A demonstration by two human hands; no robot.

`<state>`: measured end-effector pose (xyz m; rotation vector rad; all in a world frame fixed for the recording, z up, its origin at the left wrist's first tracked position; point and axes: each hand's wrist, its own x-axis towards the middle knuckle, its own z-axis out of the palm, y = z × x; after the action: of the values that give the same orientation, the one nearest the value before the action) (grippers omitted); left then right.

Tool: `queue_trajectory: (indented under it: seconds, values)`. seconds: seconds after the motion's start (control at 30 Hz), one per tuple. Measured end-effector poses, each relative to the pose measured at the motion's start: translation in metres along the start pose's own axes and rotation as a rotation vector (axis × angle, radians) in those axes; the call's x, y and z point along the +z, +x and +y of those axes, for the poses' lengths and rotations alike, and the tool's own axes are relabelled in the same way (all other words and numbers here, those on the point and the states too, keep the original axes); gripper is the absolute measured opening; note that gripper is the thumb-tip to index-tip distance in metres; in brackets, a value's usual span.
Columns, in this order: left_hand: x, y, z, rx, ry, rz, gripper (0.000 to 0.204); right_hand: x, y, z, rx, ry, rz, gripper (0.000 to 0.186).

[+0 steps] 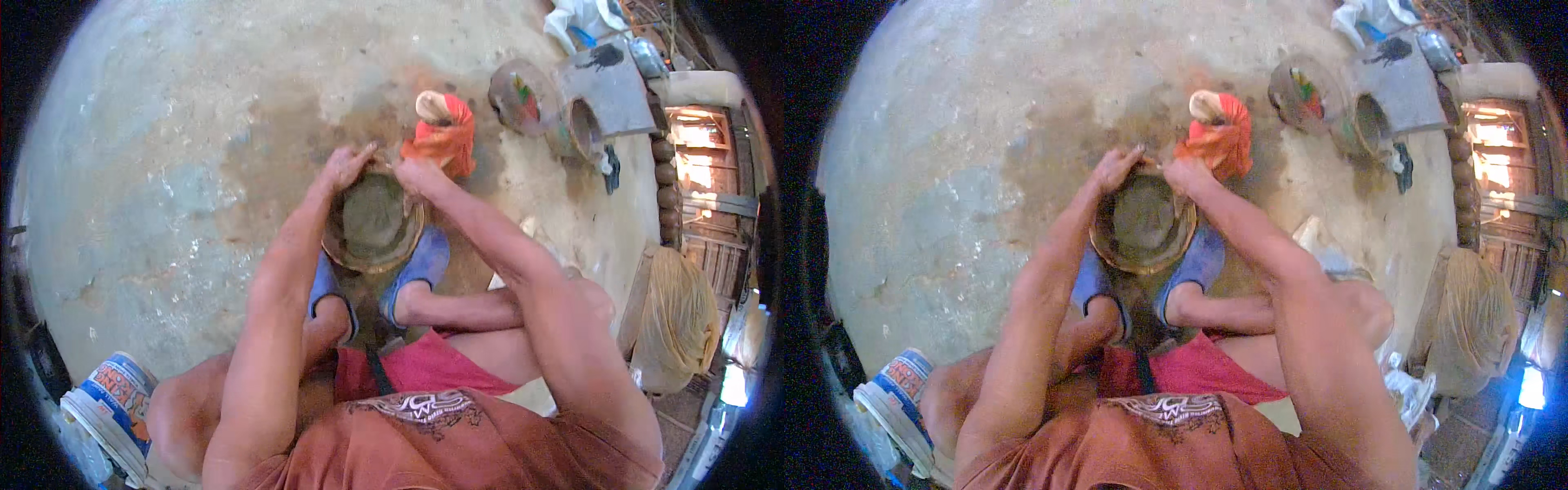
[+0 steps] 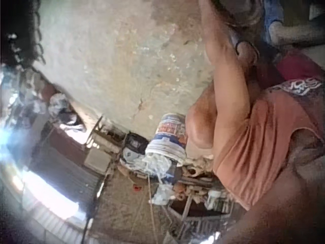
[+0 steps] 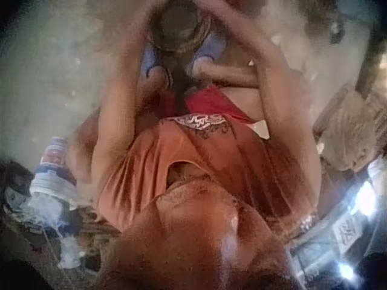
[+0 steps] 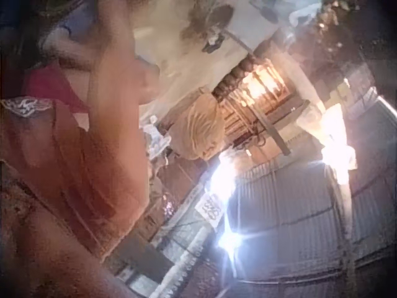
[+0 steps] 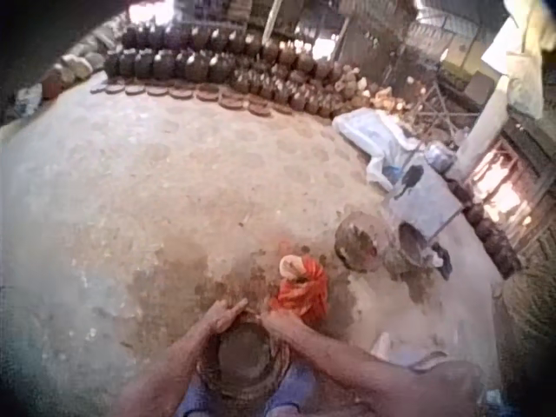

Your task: The person shapes clay on a manual wheel by hand, smoothes the edges with a pink tool, and then uses a wire to separate the finished piece from the base before moving it onto a board.

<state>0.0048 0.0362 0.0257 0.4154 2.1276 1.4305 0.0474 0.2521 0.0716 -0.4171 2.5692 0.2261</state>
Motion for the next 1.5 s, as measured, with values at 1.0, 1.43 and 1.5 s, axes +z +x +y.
queue_trajectory:
  seconds: [1.0, 1.43, 1.5]
  values:
    - [-0.014, -0.013, 0.015, -0.062, 0.019, 0.004, 0.059, 0.023, -0.072, -0.070, 0.905, 0.848, 0.198, 0.075]
    - [-0.017, -0.011, -0.004, -0.097, 0.053, -0.049, 0.052, 0.046, -0.104, -0.085, 0.936, 0.750, 0.117, 0.068]
    - [-0.012, -0.012, -0.004, -0.102, 0.045, -0.057, 0.052, 0.049, -0.104, -0.101, 0.968, 0.726, 0.158, 0.064]
